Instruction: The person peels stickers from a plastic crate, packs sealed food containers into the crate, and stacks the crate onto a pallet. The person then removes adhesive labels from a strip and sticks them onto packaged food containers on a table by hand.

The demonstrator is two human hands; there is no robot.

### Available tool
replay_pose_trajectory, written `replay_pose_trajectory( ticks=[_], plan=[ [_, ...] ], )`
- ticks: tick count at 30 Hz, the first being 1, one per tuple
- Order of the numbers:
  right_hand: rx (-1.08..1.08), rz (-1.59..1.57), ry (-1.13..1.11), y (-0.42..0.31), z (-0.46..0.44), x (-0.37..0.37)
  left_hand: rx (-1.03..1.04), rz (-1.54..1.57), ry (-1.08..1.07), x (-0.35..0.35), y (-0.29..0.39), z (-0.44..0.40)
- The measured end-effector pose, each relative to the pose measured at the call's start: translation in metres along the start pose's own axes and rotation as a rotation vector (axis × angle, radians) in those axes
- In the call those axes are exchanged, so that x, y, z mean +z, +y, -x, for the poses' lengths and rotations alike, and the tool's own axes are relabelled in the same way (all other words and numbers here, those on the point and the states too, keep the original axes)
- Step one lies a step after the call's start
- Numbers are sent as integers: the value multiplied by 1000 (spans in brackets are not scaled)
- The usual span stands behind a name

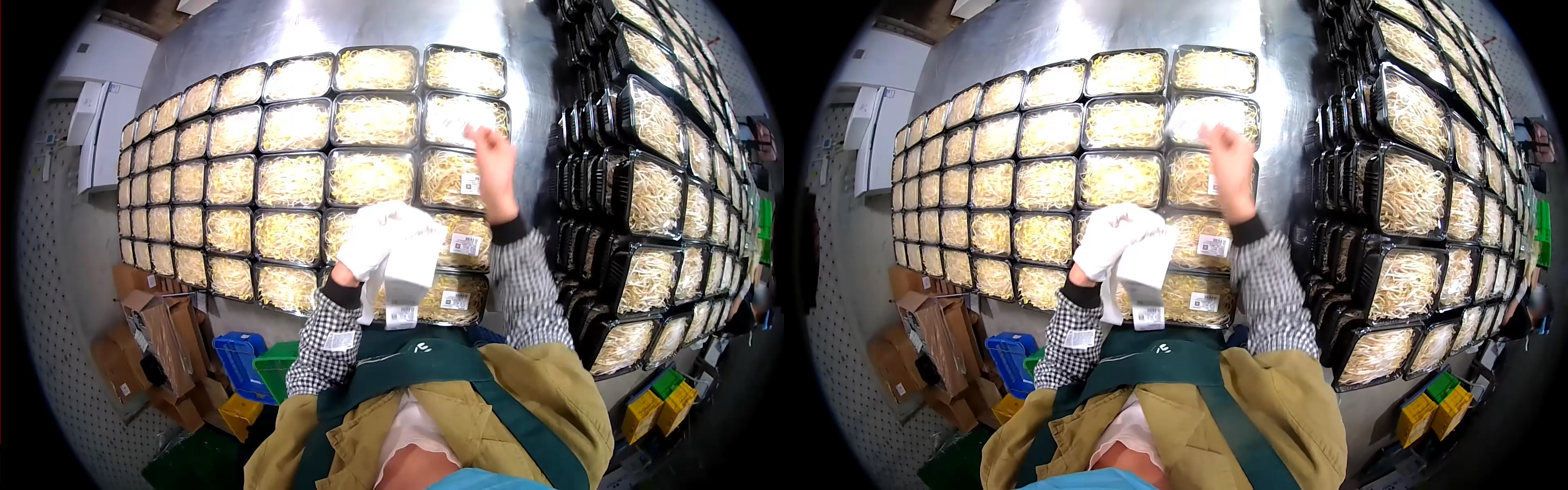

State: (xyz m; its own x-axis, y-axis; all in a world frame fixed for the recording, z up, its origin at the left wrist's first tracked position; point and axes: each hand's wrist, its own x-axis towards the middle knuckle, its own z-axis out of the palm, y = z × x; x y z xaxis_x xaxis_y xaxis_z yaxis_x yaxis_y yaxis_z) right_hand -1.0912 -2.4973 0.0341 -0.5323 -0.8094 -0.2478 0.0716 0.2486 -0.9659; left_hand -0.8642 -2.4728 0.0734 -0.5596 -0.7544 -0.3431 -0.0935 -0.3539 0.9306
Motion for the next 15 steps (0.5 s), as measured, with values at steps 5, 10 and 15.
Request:
replay_pose_trajectory(
  ticks=[5, 10, 15],
  plan=[
    [-424, 716, 482, 55, -183, -9, 68, -36, 52, -16, 24, 36],
    [-304, 977, 570, 65, -193, 16, -21, 198, 370, -36, 1, 59],
    [-399, 674, 489, 79, -210, -12, 77, 23, 510, -39, -12, 62]
  ],
)
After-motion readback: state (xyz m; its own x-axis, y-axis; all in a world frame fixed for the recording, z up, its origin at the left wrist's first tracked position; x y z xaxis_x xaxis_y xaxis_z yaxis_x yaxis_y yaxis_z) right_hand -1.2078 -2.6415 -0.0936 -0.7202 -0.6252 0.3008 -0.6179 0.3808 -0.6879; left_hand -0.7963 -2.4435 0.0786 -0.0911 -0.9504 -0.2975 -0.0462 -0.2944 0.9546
